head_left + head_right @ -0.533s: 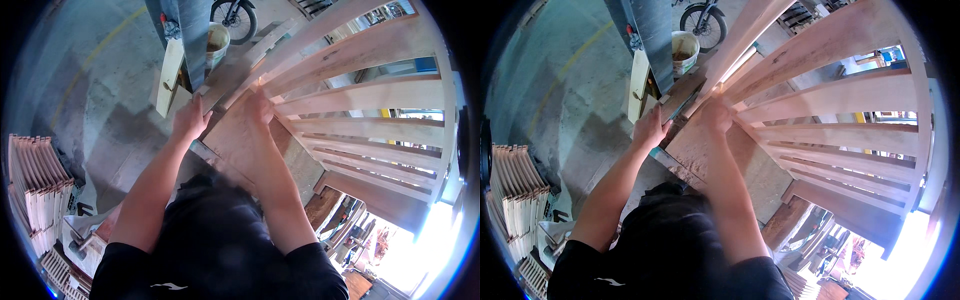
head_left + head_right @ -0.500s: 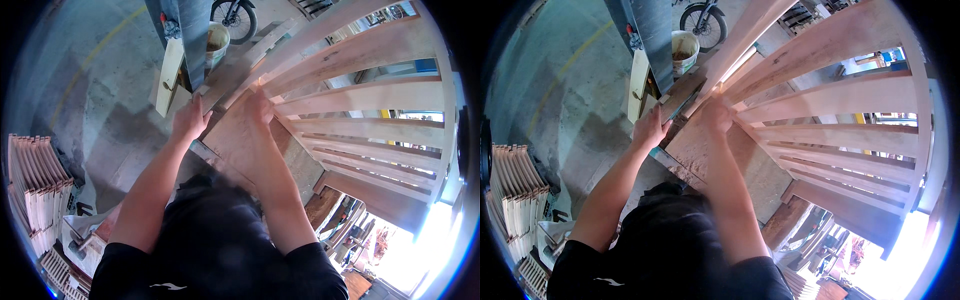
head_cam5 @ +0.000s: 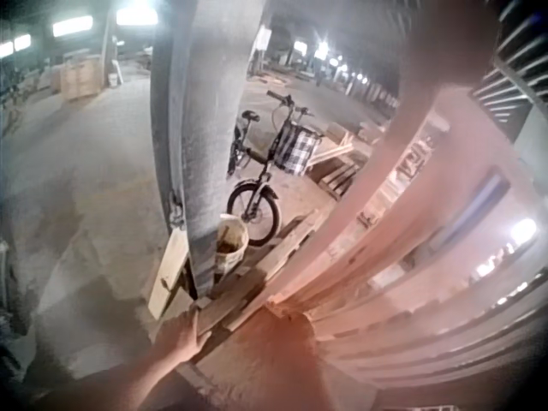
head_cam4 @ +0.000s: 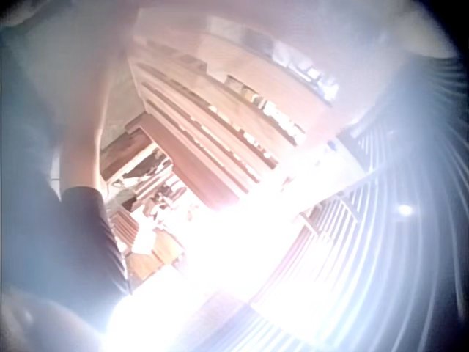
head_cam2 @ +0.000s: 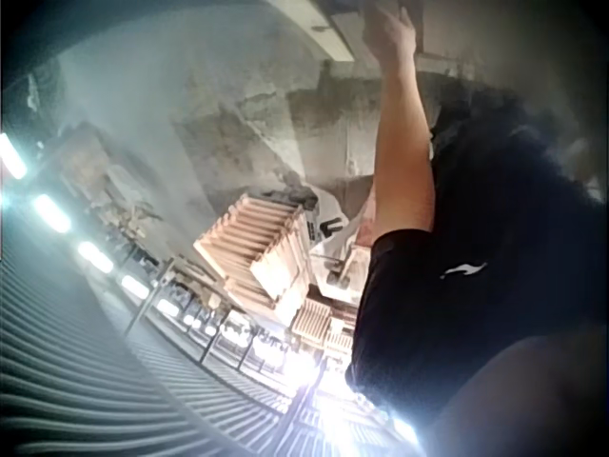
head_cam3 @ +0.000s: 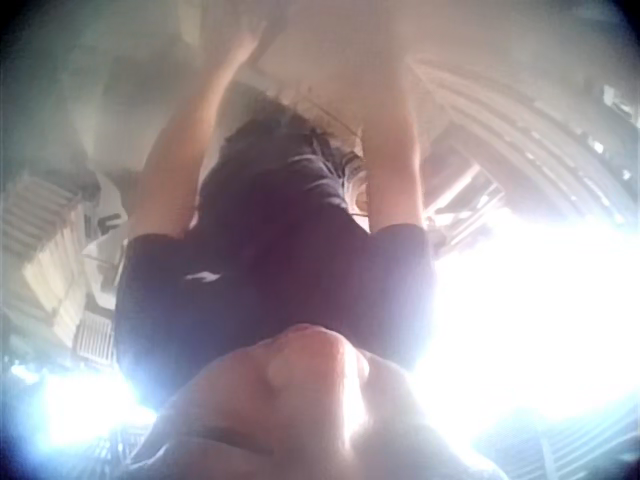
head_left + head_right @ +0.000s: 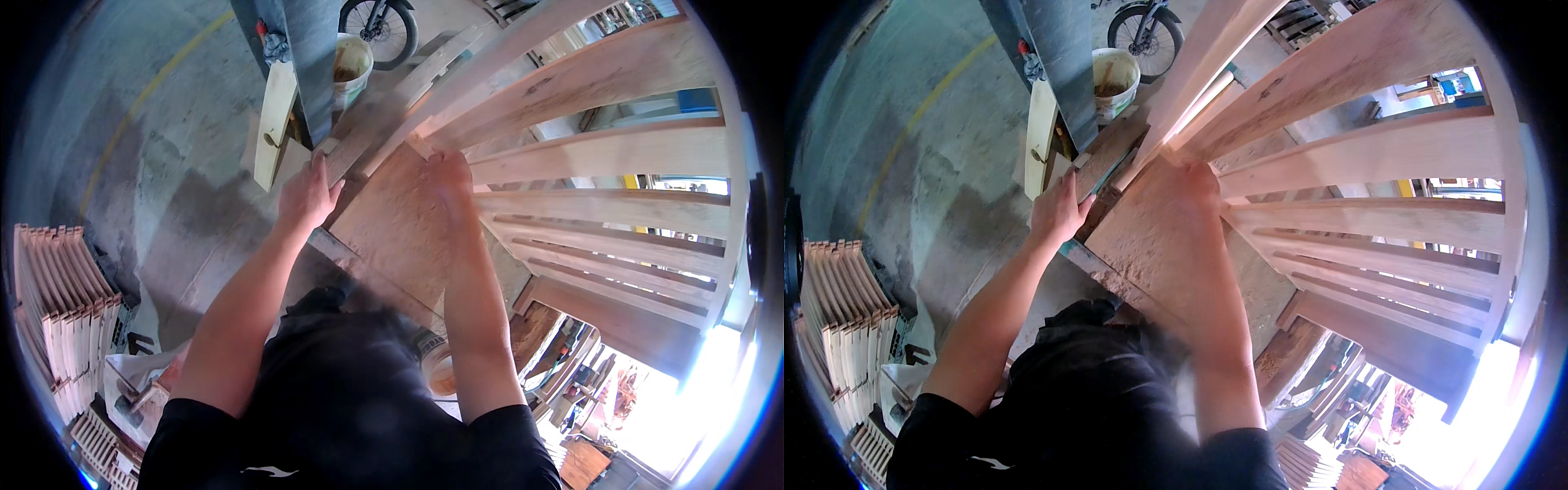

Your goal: The person uses a cordless drill to fasten a wooden piece to a workbench, then assembles a wooden chair frame by inserting slats and using a mallet to secure joints. The person adjusts the chair on the bench and continues fitting components together.

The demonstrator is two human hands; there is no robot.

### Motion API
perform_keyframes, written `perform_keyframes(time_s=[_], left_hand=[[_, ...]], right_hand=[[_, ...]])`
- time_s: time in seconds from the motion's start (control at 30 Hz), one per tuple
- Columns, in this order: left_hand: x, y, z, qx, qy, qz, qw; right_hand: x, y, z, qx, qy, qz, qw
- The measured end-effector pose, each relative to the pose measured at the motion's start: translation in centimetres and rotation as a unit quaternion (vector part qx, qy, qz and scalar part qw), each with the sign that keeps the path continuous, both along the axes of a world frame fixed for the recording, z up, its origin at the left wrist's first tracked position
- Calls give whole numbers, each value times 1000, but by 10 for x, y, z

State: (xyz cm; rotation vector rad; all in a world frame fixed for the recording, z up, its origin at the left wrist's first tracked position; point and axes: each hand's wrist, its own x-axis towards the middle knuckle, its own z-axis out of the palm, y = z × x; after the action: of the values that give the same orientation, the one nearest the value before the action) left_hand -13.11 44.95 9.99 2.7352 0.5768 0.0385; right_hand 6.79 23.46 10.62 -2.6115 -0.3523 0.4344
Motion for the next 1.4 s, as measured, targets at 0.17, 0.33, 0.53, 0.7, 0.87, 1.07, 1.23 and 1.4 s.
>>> perform_keyframes(time_s=[0.17,0.33,0.53,0.7,0.87,1.07,1.23,1.4], left_hand=[[5,-3,-7,11,-14,-16,1000],[0,-3,1,-3,5,-2,1000],[2,-3,-2,17,-4,-3,1000],[-3,2,-8,18,-38,5,999],[2,-6,2,-38,-21,-3,999],[3,-5,-16,-42,-30,7,999],[2,-12,-23,-94,-80,-7,992],[-2,2,-57,-54,-85,-2,995]], right_hand=[[-30,34,1,-69,-60,-47,995],[-36,54,-7,-99,-89,-40,990],[3,17,-9,-80,-16,71,994],[-18,27,30,-47,-51,-18,997],[-1,2,-62,-155,-89,104,978],[-85,-61,0,75,-54,73,993],[-181,-132,18,240,134,-52,960],[-274,-230,2,174,56,-135,974]])
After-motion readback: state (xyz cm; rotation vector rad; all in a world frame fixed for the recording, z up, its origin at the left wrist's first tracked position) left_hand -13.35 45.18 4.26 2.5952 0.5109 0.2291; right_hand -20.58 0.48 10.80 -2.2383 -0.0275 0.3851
